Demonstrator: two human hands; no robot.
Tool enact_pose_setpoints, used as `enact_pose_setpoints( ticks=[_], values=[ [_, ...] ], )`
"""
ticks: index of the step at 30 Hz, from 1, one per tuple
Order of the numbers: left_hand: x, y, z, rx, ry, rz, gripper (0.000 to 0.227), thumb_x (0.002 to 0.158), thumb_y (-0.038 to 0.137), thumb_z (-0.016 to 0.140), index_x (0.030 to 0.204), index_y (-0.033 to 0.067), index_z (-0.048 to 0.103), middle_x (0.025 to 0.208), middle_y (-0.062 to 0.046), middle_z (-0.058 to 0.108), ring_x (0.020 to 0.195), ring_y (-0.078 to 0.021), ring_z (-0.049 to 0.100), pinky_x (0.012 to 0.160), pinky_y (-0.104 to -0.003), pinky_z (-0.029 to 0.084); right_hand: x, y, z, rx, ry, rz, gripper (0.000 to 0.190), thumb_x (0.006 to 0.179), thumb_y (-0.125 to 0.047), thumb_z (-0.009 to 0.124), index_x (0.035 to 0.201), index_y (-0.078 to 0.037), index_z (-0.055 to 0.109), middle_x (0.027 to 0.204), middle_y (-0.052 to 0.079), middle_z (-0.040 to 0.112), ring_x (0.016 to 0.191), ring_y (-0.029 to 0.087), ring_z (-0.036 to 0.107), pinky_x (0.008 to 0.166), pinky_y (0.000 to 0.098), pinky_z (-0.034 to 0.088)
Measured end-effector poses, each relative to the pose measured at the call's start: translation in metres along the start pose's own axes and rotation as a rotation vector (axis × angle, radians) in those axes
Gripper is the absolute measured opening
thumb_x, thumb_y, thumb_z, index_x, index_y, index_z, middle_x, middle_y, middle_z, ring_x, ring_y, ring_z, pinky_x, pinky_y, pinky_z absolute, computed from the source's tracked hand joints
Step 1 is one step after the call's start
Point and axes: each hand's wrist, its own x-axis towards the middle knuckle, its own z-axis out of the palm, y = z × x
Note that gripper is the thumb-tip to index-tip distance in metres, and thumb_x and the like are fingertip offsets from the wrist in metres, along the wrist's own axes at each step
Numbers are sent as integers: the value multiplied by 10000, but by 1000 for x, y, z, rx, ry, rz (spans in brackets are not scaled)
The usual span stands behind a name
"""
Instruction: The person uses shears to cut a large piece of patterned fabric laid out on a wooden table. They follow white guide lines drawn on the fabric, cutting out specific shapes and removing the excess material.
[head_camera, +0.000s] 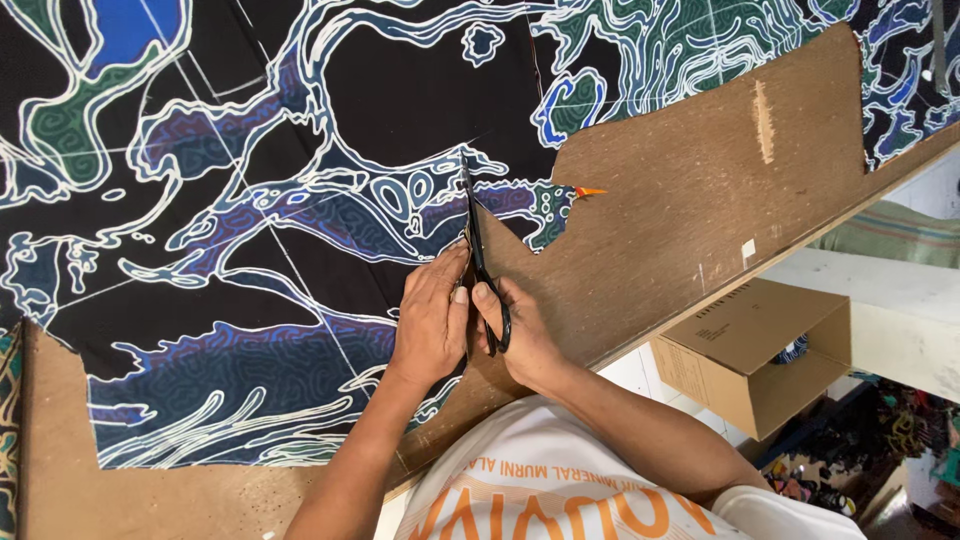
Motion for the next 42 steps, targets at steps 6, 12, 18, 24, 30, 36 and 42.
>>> enact_pose_setpoints(
  ticks=[6, 12, 18, 24, 30, 36, 42],
  values=[
    [-2, -2, -2, -39, -2, -17, 409, 1032, 142, 456, 1356, -87, 558, 1391, -264, 607, 1305, -419, 580, 1149, -478, 403, -5, 5, 10, 49, 38, 8, 395, 976, -445, 662, 933, -61, 577, 658, 3, 549, 504, 97, 505, 428, 260, 413],
    [-3, -3, -3, -73, 12, -28, 412, 1028, 137, 453, 1355, -91, 559, 1392, -269, 602, 1299, -425, 576, 1144, -477, 403, 3, -5, 13, 41, 62, 11, 414, 963, -473, 647, 937, -64, 586, 666, -1, 558, 508, 91, 517, 433, 254, 416],
    [-2, -2, -2, -52, 41, 15, 382, 1026, 118, 468, 1332, -85, 572, 1392, -260, 611, 1305, -415, 587, 1146, -480, 412, 13, -10, 17, 15, 70, -12, 400, 958, -459, 664, 934, -69, 582, 695, 2, 581, 498, 88, 510, 425, 251, 413],
    [-5, 1, 0, -32, 43, 2, 385, 1025, 104, 469, 1344, -91, 562, 1386, -258, 609, 1278, -412, 592, 1126, -476, 425, 12, -7, 13, 11, 48, 5, 375, 944, -439, 684, 929, -80, 577, 672, -2, 553, 490, 81, 492, 406, 245, 396],
    [-3, 8, 3, 50, 66, 13, 373, 1013, 97, 489, 1343, -57, 569, 1392, -229, 623, 1283, -399, 595, 1122, -473, 426, 7, -35, -31, -70, -93, 103, 397, 962, -478, 619, 919, -86, 570, 662, 4, 541, 534, 107, 530, 464, 264, 448],
    [-2, 20, 19, 268, 64, 27, 450, 920, 100, 582, 1345, -46, 573, 1432, -214, 580, 1311, -379, 563, 1141, -487, 403, 52, -105, -98, -457, -309, 155, 408, 969, -483, 589, 900, -82, 566, 639, 19, 541, 506, 123, 518, 440, 255, 417],
    [4, 38, 54, 645, 34, -78, 576, 828, 179, 673, 1370, 7, 582, 1489, -219, 493, 1333, -383, 479, 1115, -532, 362, 116, -194, -123, -897, -535, 177, 309, 932, -420, 682, 913, -116, 630, 638, -23, 518, 500, 89, 467, 439, 240, 369]
  ],
)
